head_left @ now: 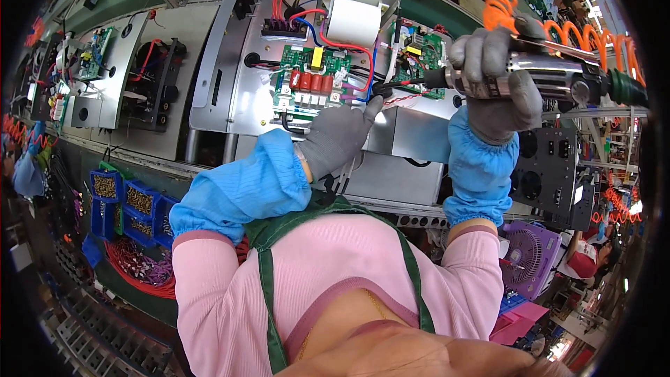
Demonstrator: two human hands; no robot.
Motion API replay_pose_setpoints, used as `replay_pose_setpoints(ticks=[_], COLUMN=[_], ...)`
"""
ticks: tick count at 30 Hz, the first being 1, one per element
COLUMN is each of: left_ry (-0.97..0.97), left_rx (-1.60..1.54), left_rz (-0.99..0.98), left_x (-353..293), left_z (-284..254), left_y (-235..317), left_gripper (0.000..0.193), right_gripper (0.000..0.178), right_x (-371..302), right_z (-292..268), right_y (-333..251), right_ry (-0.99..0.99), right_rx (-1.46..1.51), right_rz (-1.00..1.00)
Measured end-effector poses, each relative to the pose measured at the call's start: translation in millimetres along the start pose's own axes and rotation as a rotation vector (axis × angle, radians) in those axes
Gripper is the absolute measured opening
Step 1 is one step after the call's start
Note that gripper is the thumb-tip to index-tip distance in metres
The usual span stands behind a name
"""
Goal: The person assembles an electronic circuit board component by connecting wires and securing them with screws using a pneumatic screwdriver.
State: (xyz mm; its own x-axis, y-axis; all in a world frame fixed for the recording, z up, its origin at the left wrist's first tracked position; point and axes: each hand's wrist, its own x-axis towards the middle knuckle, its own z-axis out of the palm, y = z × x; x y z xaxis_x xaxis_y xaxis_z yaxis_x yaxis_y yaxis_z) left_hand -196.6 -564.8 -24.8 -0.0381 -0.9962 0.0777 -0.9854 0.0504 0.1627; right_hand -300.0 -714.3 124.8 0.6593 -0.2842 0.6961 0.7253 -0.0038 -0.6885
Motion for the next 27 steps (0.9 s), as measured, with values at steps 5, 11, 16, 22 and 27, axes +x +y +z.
replay_pose_setpoints(ticks=[5, 11, 16, 22, 27], left_ry=[-0.088, 0.118, 0.047, 0.105, 0.191], left_rx=[0.003, -1.670, -2.563, -2.598, -2.260], left_rz=[-0.034, -0.405, -0.296, -0.188, -0.356], left_x=[5, -7, -12, -22, -35], left_z=[-11, -42, -45, -39, -25], left_y=[6, -6, -1, 2, -2], left_gripper=[0.045, 0.050, 0.073, 0.061, 0.040], right_gripper=[0.030, 0.027, 0.039, 0.050, 0.045], right_x=[-7, -6, -15, -22, -20], right_z=[-10, -3, 12, 1, -6], right_y=[1, -13, -5, 0, -8], right_ry=[0.170, 0.112, 0.119, 0.102, 0.069], right_rx=[0.053, 0.080, 0.252, 0.215, 0.201], right_rz=[0.075, 0.023, 0.043, 0.049, 0.037])
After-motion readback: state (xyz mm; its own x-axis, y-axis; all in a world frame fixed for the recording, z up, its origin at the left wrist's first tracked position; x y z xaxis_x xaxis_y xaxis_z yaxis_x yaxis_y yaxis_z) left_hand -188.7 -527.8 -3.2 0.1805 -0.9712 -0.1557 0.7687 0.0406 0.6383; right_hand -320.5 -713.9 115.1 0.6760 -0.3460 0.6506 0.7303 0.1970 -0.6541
